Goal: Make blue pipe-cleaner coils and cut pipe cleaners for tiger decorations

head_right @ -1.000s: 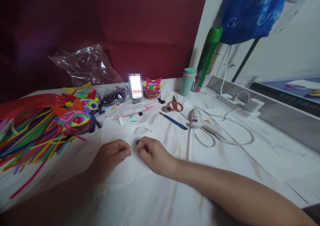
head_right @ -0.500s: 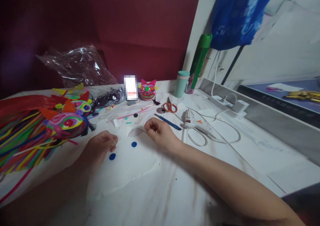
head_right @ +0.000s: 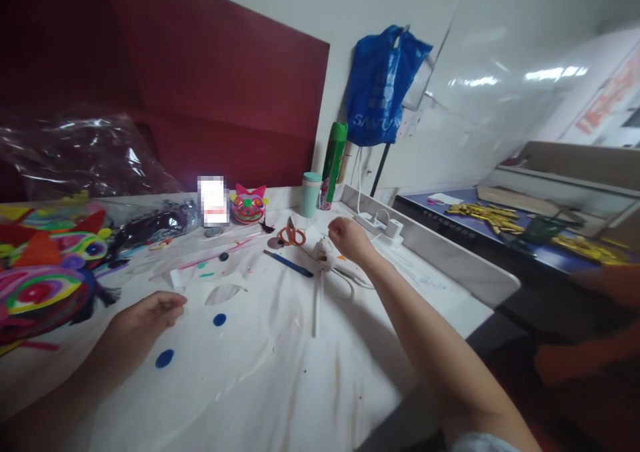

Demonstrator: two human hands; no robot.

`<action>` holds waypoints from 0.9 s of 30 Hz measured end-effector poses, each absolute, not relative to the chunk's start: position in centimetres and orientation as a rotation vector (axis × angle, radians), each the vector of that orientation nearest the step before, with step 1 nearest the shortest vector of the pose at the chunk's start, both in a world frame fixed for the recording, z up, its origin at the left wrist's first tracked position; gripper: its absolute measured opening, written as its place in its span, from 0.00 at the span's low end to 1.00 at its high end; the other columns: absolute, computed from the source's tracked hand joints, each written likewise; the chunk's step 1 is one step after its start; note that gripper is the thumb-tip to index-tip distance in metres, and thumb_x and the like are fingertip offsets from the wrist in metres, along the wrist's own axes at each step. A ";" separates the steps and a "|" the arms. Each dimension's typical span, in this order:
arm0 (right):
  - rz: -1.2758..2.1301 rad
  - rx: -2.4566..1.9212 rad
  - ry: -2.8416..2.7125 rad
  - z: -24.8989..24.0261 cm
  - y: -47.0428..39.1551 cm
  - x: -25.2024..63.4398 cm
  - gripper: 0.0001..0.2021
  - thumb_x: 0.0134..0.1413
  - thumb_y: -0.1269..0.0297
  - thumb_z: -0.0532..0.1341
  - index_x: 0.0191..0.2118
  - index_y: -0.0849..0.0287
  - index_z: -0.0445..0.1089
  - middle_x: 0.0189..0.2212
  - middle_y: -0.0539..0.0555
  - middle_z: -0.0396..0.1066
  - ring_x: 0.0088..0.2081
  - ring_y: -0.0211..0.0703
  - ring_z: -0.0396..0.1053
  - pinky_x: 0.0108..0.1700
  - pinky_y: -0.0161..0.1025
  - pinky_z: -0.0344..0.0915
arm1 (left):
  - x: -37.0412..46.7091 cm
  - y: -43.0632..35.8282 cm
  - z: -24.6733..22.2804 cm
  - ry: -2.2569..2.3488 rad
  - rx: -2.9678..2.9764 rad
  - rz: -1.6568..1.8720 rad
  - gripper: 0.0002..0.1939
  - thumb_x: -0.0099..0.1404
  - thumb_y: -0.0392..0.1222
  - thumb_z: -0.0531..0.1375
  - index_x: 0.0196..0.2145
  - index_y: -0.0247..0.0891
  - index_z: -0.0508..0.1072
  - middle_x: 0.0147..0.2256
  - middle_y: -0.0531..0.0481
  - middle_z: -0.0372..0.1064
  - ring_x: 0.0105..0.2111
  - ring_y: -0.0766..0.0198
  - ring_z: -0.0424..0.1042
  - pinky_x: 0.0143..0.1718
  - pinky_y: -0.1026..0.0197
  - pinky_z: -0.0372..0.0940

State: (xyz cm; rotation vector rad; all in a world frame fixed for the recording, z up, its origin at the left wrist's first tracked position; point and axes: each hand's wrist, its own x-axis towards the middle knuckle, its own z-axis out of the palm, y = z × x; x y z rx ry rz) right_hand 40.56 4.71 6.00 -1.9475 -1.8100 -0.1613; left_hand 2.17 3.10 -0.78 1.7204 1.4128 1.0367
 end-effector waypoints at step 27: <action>1.166 -1.480 -1.956 2.2 -1.4 32.7 0.17 0.51 0.55 0.53 0.34 0.64 0.72 0.24 0.53 0.68 0.26 0.39 0.64 0.27 0.34 0.60 | 2.8 2.6 -2.1 1.344 2.180 0.923 0.07 0.58 0.38 0.53 0.27 0.38 0.70 0.26 0.53 0.67 0.28 0.65 0.68 0.30 0.65 0.61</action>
